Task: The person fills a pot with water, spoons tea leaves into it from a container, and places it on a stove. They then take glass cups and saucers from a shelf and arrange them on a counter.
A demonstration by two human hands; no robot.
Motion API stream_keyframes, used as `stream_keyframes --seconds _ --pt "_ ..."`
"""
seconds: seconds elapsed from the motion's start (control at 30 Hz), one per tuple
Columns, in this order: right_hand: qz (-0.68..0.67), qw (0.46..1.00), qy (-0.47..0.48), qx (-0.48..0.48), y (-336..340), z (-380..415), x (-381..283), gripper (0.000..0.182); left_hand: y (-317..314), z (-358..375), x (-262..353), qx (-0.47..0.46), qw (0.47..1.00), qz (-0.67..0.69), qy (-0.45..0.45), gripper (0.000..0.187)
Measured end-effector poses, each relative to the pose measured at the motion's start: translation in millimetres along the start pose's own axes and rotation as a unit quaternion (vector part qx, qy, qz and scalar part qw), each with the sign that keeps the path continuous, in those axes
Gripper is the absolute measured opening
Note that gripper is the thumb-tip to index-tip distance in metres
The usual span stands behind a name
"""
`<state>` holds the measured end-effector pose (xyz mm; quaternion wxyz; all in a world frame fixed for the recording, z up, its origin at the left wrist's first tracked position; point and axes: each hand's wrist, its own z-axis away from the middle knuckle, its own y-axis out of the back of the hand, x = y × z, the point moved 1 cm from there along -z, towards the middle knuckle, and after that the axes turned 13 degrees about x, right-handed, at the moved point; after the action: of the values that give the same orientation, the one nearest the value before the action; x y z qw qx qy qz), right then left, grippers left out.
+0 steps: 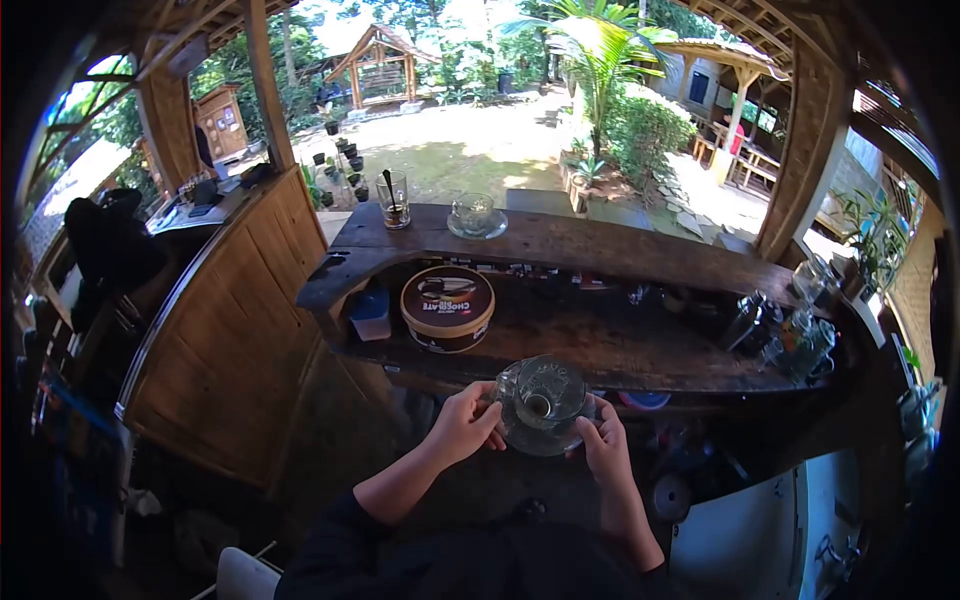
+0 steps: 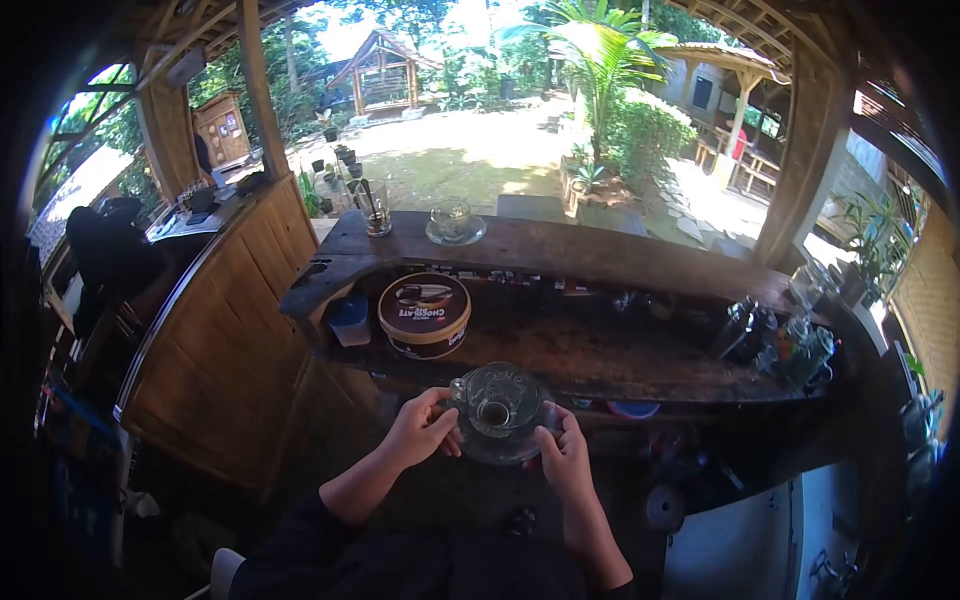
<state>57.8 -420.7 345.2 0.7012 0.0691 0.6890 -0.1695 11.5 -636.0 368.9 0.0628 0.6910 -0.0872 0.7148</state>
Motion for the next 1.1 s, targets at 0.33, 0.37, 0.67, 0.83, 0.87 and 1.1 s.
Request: stream_keyframes --seconds 0.33,0.37,0.67,0.83,0.87,1.1 --pt "0.094 0.993 0.033 -0.056 17.7 -140.6 -27.0 0.04 -34.7 -116.3 0.7 0.085 0.996 0.004 -0.009 0.023" --pt "0.103 0.992 0.042 -0.06 19.5 -157.9 -28.5 0.039 -39.0 -129.6 -0.7 0.096 0.995 0.0 -0.012 0.022" --pt "0.142 0.983 0.034 -0.111 8.4 -291.4 -26.4 0.036 -54.7 -237.3 -3.7 0.206 0.976 -0.057 -0.042 0.019" --pt "0.141 0.983 0.064 -0.103 -19.2 -344.0 -14.8 0.036 -38.8 -293.0 -9.3 0.232 0.966 -0.091 -0.072 0.02" --pt "0.141 0.983 0.065 -0.094 -23.9 -354.0 -11.5 0.036 -34.3 -304.0 -11.8 0.231 0.965 -0.097 -0.076 0.02" --pt "0.184 0.978 0.059 -0.072 -53.7 -402.9 -5.6 0.033 -11.0 -355.8 -13.8 0.209 0.973 -0.072 -0.062 0.023"
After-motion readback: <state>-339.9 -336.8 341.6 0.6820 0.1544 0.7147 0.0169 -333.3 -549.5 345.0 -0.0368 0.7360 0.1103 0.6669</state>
